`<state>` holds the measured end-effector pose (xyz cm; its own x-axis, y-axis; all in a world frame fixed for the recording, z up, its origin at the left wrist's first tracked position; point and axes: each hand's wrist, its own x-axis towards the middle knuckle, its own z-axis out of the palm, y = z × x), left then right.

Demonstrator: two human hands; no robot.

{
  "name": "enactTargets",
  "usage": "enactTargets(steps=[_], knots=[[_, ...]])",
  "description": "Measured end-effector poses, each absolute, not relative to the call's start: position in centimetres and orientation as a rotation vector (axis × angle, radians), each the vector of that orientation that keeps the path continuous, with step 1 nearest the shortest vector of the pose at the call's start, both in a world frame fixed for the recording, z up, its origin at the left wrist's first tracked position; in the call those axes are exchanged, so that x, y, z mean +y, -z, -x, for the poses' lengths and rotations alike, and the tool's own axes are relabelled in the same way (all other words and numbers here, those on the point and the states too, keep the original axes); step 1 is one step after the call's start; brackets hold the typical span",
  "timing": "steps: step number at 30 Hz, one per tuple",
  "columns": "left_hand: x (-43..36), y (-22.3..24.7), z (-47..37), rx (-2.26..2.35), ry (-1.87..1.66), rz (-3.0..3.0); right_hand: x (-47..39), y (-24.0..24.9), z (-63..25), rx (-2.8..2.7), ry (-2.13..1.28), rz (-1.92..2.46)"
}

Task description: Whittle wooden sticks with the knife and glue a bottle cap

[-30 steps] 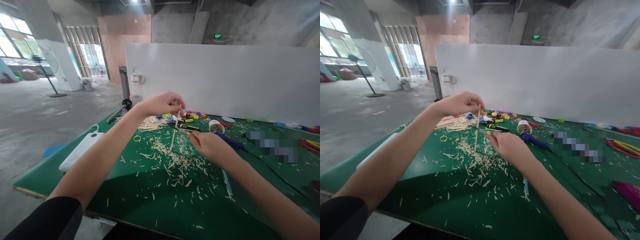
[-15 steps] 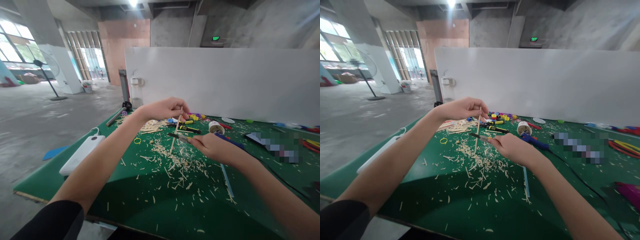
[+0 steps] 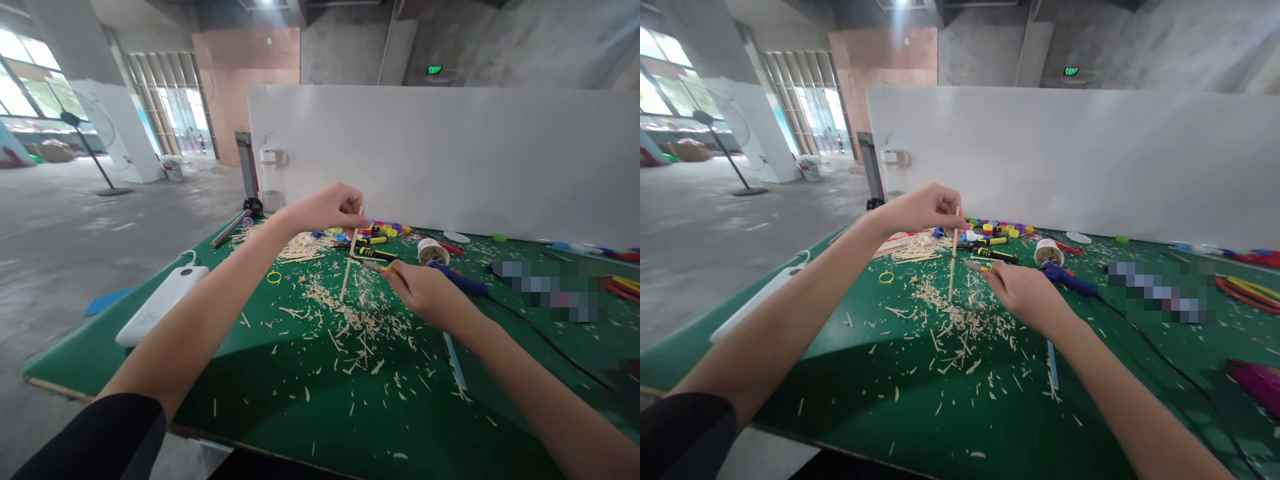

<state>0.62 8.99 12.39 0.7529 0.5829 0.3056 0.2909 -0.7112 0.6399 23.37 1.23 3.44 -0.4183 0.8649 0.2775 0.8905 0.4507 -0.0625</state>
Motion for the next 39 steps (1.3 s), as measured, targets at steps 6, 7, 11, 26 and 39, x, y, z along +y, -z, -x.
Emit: enactTargets(steps=[6, 7, 11, 26, 39], knots=[[8.6, -12.4, -0.7, 0.716, -0.73, -2.355, 1.1, -3.6, -23.0, -2.458, 0.155, 1.577], [8.5, -12.4, -0.7, 0.717, -0.726, -2.349, 1.1, -3.8, -22.8, -2.466, 0.135, 1.58], [8.3, -12.5, -0.5, 0.684, -0.682, -2.338, 1.1, -4.4, -22.4, -2.497, 0.087, 1.539], [8.1, -12.6, 0.1, 0.495, -0.529, -2.312, 2.1, -5.1, -22.2, -2.537, -0.17, 1.449], [8.3, -12.1, -0.2, 0.679, -0.696, -2.324, 1.5, -3.8, -23.3, -2.43, -0.067, 1.445]])
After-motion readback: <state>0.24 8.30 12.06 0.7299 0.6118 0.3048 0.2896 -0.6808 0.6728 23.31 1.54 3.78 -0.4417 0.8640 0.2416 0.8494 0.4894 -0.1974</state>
